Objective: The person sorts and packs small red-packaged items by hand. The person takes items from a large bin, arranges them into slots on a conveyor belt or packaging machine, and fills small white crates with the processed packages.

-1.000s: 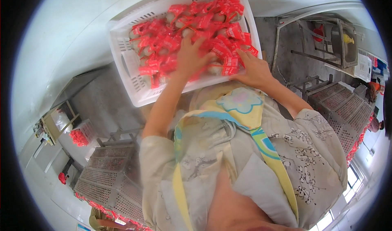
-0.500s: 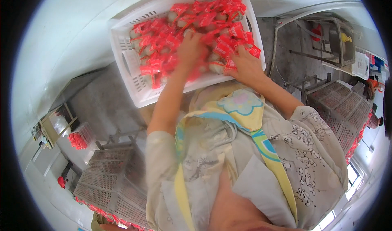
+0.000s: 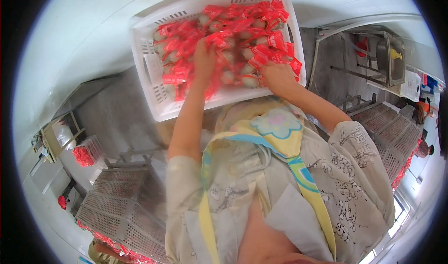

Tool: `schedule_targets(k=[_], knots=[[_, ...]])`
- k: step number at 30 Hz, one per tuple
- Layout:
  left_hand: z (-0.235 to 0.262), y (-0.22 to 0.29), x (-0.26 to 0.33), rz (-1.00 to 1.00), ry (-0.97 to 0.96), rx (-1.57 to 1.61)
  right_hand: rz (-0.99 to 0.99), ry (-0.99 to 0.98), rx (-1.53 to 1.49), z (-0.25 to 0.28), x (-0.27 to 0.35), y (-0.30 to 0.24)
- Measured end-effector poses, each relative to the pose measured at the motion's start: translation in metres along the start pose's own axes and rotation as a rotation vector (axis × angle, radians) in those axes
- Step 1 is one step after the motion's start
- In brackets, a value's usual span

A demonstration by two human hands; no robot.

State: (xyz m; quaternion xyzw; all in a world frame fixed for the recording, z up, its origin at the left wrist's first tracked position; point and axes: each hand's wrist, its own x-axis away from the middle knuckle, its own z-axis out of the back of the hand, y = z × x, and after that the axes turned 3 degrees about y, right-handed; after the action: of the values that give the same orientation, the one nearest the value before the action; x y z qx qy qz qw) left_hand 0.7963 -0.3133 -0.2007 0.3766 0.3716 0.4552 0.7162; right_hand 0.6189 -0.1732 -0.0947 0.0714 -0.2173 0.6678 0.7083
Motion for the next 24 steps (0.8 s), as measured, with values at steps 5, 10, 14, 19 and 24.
schedule_targets(k=[5, 10, 14, 19, 24], knots=[[-0.001, -0.011, 0.011, -0.048, 0.048, -0.017, 0.074, 0.216, 0.057, -0.008, -0.019, 0.004], [0.005, -0.008, 0.021, -0.002, -0.007, 0.001, 0.163, 0.37, 0.005, -0.018, -0.019, 0.001], [0.007, 0.001, 0.026, -0.089, 0.039, 0.063, 0.361, 0.236, 0.085, -0.02, 0.003, -0.004], [0.006, 0.008, 0.034, -0.061, 0.016, 0.003, 0.287, 0.206, 0.034, -0.019, 0.013, 0.006], [0.01, 0.008, 0.044, -0.039, -0.007, -0.073, 0.426, 0.109, 0.1, -0.034, 0.003, -0.005]])
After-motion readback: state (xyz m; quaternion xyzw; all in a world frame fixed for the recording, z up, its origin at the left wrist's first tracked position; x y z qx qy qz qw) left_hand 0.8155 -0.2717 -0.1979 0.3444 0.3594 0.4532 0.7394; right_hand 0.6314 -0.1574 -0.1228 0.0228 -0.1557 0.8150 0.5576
